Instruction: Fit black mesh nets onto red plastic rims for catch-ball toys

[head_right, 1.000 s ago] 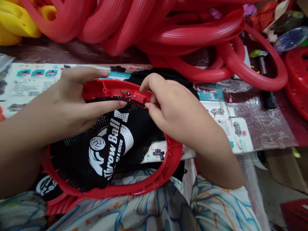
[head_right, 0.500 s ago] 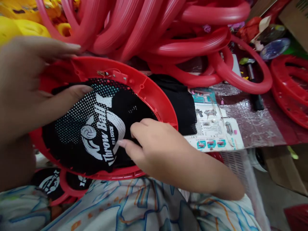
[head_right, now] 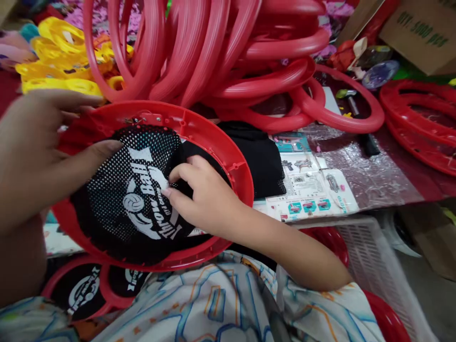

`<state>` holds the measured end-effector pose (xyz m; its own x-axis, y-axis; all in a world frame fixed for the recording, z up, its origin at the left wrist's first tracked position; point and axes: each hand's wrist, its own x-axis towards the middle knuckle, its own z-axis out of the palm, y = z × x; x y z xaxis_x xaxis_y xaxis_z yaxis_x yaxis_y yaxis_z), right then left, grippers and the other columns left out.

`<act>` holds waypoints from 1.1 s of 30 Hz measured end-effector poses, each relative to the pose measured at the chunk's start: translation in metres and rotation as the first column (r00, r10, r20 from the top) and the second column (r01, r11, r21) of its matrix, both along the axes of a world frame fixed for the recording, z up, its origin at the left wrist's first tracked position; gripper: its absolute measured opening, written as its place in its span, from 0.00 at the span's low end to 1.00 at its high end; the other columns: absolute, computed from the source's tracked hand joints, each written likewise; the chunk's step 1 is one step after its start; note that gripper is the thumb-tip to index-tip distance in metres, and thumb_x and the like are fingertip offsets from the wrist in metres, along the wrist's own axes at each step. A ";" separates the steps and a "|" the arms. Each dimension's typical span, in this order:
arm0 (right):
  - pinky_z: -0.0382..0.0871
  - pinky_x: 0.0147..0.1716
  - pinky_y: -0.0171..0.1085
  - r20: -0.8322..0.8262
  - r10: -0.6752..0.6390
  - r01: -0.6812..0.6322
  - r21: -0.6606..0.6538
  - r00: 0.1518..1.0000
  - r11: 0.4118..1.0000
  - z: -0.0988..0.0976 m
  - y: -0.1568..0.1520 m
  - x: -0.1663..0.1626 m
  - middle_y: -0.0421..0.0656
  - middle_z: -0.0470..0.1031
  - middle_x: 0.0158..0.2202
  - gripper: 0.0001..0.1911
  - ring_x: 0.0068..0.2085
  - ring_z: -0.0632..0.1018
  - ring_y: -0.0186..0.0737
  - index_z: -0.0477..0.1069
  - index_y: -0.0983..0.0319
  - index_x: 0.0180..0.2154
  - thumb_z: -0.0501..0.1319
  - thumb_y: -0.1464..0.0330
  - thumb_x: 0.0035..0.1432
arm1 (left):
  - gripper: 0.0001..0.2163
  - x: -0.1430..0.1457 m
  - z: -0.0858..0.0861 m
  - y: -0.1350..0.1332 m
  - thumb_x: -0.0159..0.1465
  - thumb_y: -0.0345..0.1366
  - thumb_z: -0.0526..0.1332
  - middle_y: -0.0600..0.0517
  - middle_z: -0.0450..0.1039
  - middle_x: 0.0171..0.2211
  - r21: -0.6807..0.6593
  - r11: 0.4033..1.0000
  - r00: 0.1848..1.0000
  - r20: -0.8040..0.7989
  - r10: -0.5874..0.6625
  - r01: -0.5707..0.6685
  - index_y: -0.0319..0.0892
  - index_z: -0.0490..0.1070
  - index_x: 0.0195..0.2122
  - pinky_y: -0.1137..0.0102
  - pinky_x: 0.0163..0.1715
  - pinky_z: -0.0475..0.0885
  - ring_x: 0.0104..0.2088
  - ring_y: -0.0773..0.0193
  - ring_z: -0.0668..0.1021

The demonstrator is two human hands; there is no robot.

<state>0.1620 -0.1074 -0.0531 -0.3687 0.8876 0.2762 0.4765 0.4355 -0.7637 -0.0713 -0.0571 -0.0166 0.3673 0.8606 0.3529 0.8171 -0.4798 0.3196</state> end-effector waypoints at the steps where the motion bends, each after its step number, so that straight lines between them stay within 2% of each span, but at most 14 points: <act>1: 0.70 0.45 0.36 -0.024 -0.003 0.004 0.038 1.000 0.999 -0.002 -0.001 0.001 0.43 0.71 0.37 0.05 0.41 0.74 0.35 0.71 0.64 0.35 0.60 0.69 0.62 | 0.27 -0.002 -0.003 0.001 0.67 0.47 0.55 0.40 0.66 0.58 -0.047 0.999 1.000 0.013 0.002 -0.001 0.41 0.59 0.65 0.51 0.62 0.66 0.59 0.44 0.70; 4: 0.70 0.41 0.34 -0.057 -0.056 0.064 0.154 0.997 0.986 -0.004 -0.004 0.001 0.41 0.73 0.32 0.06 0.37 0.75 0.34 0.72 0.63 0.33 0.59 0.70 0.63 | 0.27 -0.007 -0.014 0.005 0.67 0.46 0.56 0.37 0.65 0.59 -0.128 0.992 0.998 0.058 0.003 0.004 0.37 0.59 0.63 0.50 0.62 0.66 0.59 0.44 0.70; 6: 0.70 0.41 0.34 -0.029 -0.091 0.096 0.224 0.995 0.970 -0.003 -0.005 0.001 0.43 0.75 0.33 0.06 0.37 0.76 0.35 0.74 0.64 0.36 0.58 0.71 0.64 | 0.27 -0.011 -0.021 0.006 0.67 0.45 0.57 0.37 0.64 0.60 -0.186 0.982 0.998 0.056 -0.002 0.012 0.38 0.57 0.64 0.50 0.60 0.67 0.58 0.44 0.70; 9: 0.72 0.43 0.37 0.111 -0.113 0.078 0.275 0.987 0.958 0.000 -0.001 0.003 0.47 0.78 0.38 0.11 0.40 0.78 0.39 0.75 0.67 0.43 0.55 0.73 0.64 | 0.30 -0.016 -0.025 0.009 0.68 0.46 0.56 0.40 0.61 0.64 -0.354 0.934 0.997 -0.046 -0.060 0.039 0.43 0.50 0.68 0.50 0.60 0.67 0.60 0.46 0.69; 12: 0.72 0.39 0.38 0.303 -0.134 0.037 0.305 0.944 0.952 0.001 0.008 0.007 0.48 0.79 0.38 0.16 0.39 0.79 0.41 0.77 0.67 0.43 0.51 0.74 0.63 | 0.28 -0.018 -0.022 0.016 0.68 0.50 0.55 0.43 0.63 0.63 -0.447 0.892 0.976 -0.152 -0.153 0.070 0.47 0.53 0.67 0.51 0.61 0.65 0.61 0.48 0.68; 15: 0.73 0.39 0.39 0.392 -0.137 0.011 0.307 0.910 0.951 -0.001 0.018 0.010 0.49 0.80 0.39 0.17 0.39 0.80 0.43 0.78 0.67 0.42 0.51 0.74 0.62 | 0.30 -0.011 -0.018 0.028 0.66 0.57 0.55 0.40 0.68 0.57 -0.411 0.909 0.971 -0.183 -0.154 0.067 0.40 0.64 0.60 0.50 0.57 0.68 0.54 0.47 0.73; 18: 0.74 0.40 0.40 0.384 -0.115 0.000 0.287 0.916 0.958 -0.006 0.028 0.012 0.49 0.81 0.40 0.17 0.40 0.81 0.44 0.78 0.67 0.44 0.52 0.74 0.61 | 0.26 0.007 -0.016 0.042 0.67 0.56 0.53 0.39 0.67 0.55 -0.278 0.959 0.991 -0.106 -0.086 0.053 0.39 0.68 0.55 0.52 0.58 0.67 0.54 0.49 0.73; 20: 0.75 0.40 0.40 0.364 -0.098 -0.009 0.279 0.926 0.960 -0.008 0.032 0.013 0.48 0.81 0.39 0.16 0.39 0.81 0.43 0.78 0.66 0.43 0.53 0.75 0.61 | 0.22 0.023 -0.017 0.052 0.69 0.51 0.53 0.43 0.69 0.55 -0.226 0.958 0.984 0.006 -0.180 0.176 0.40 0.70 0.53 0.58 0.60 0.66 0.57 0.54 0.72; 23: 0.76 0.38 0.39 0.320 -0.089 -0.013 0.302 0.943 0.953 -0.009 0.035 0.016 0.47 0.80 0.35 0.16 0.35 0.80 0.40 0.79 0.65 0.41 0.53 0.75 0.61 | 0.14 0.041 -0.021 0.066 0.67 0.46 0.55 0.50 0.73 0.49 -0.245 0.870 0.904 0.103 -0.416 0.428 0.44 0.75 0.42 0.63 0.57 0.69 0.55 0.57 0.74; 25: 0.76 0.36 0.38 0.292 -0.096 -0.008 0.334 0.951 0.942 -0.011 0.034 0.018 0.46 0.79 0.33 0.16 0.33 0.79 0.38 0.78 0.66 0.41 0.52 0.75 0.62 | 0.11 0.047 -0.024 0.071 0.65 0.42 0.56 0.53 0.75 0.46 -0.307 0.806 0.862 0.150 -0.484 0.506 0.45 0.76 0.38 0.66 0.52 0.71 0.51 0.59 0.76; 27: 0.75 0.35 0.37 0.297 -0.112 -0.013 0.390 0.948 0.921 -0.012 0.032 0.020 0.46 0.78 0.32 0.15 0.32 0.78 0.37 0.78 0.67 0.41 0.53 0.75 0.62 | 0.09 0.048 -0.026 0.070 0.65 0.40 0.57 0.53 0.77 0.44 -0.326 0.791 0.855 0.193 -0.481 0.518 0.45 0.76 0.37 0.69 0.47 0.71 0.47 0.62 0.78; 33: 0.69 0.29 0.39 0.372 -0.235 -0.028 0.581 0.898 0.813 -0.012 0.027 0.021 0.44 0.74 0.27 0.12 0.29 0.73 0.39 0.79 0.68 0.41 0.57 0.76 0.60 | 0.09 0.050 -0.027 0.057 0.65 0.40 0.60 0.52 0.78 0.41 -0.237 0.850 0.873 0.267 -0.408 0.470 0.43 0.75 0.33 0.70 0.44 0.70 0.43 0.64 0.78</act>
